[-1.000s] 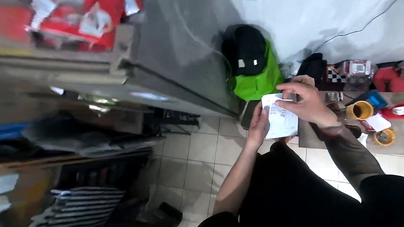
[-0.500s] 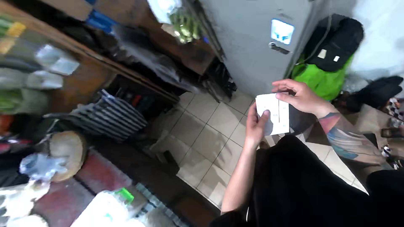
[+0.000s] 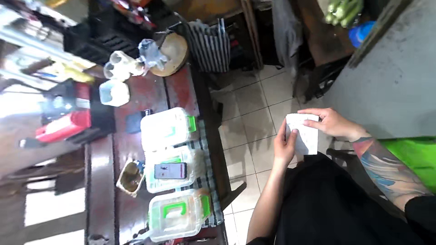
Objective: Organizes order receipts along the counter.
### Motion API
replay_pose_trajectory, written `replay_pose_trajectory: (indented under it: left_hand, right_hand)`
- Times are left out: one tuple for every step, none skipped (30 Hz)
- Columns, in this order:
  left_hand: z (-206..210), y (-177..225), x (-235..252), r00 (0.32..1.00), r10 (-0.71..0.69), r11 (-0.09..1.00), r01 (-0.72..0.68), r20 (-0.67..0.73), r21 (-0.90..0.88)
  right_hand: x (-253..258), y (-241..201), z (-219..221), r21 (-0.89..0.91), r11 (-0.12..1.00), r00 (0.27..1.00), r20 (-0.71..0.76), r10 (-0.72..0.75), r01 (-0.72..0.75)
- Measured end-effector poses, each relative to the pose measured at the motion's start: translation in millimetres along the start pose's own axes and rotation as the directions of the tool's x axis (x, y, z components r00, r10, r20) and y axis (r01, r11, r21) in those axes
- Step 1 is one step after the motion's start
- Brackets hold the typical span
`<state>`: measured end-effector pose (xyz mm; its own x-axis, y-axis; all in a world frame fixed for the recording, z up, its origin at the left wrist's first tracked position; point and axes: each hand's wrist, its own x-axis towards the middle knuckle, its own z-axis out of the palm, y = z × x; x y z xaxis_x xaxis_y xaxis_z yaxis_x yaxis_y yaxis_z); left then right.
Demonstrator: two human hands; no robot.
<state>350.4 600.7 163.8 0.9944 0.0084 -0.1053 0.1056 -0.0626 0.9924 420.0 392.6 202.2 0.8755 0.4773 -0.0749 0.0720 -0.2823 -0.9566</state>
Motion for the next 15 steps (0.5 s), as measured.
replay_pose_trajectory:
  left_hand:
    - [-5.6,-2.6,10.0,0.999,0.005,1.000,-0.005,-0.042,0.011]
    - [-10.4,-5.3,21.4,0.997,0.019,1.000,-0.018,-0.081,0.014]
    - [-14.6,-7.2,34.3,0.993,0.039,0.999,-0.037,-0.115,0.015]
    - [-18.5,-7.3,49.2,0.987,0.058,0.998,-0.056,-0.147,0.016]
    - [-22.0,-5.7,65.8,0.981,0.074,0.997,-0.071,-0.179,0.022]
    - [-25.0,-3.0,82.1,0.974,0.084,0.996,-0.079,-0.212,0.033]
    - [-27.6,1.0,97.4,0.965,0.087,0.996,-0.078,-0.246,0.043]
    - [-30.4,5.9,111.4,0.957,0.087,0.995,-0.073,-0.277,0.061]
    - [-33.3,11.4,125.6,0.948,0.095,0.994,-0.073,-0.304,0.083]
    - [-35.9,16.8,140.4,0.938,0.110,0.992,-0.082,-0.329,0.099]
    - [-37.9,22.1,154.5,0.927,0.128,0.990,-0.097,-0.354,0.104]
    - [-39.3,26.5,166.4,0.915,0.142,0.988,-0.108,-0.378,0.111]
    - [-41.1,30.8,176.0,0.903,0.150,0.987,-0.110,-0.403,0.120]
    - [-43.9,35.6,184.3,0.890,0.158,0.985,-0.113,-0.427,0.130]
    - [-48.5,40.5,191.6,0.881,0.165,0.984,-0.115,-0.444,0.136]
  right_hand:
    - [19.1,2.1,0.6,-0.002,1.000,1.000,0.027,-0.005,0.005]
    - [39.6,3.4,-0.6,-0.004,1.000,0.998,0.059,-0.014,0.014]
    - [61.0,5.3,-3.1,0.001,1.000,0.995,0.095,-0.025,0.025]
    - [84.2,7.4,-6.4,0.016,0.999,0.991,0.127,-0.038,0.037]
    - [109.2,8.7,-10.8,0.030,0.999,0.986,0.158,-0.049,0.045]
    - [134.1,9.5,-15.3,0.041,0.998,0.980,0.187,-0.060,0.053]
    - [158.0,9.3,-19.7,0.049,0.997,0.974,0.215,-0.068,0.059]
    - [180.1,8.0,-23.8,0.052,0.997,0.967,0.245,-0.070,0.059]
    - [201.4,5.2,-28.7,0.050,0.997,0.956,0.282,-0.075,0.063]
    - [222.8,1.5,-34.9,0.047,0.996,0.939,0.333,-0.090,0.079]
    - [243.6,-1.0,-41.2,0.044,0.993,0.915,0.386,-0.114,0.105]
    - [262.6,-1.3,-46.2,0.036,0.991,0.893,0.429,-0.134,0.132]
    - [279.3,-0.9,-49.5,0.008,0.987,0.877,0.458,-0.144,0.158]
    - [294.8,-1.5,-51.3,-0.028,0.981,0.864,0.478,-0.157,0.194]
    - [309.4,-3.9,-51.5,-0.046,0.969,0.852,0.488,-0.189,0.242]
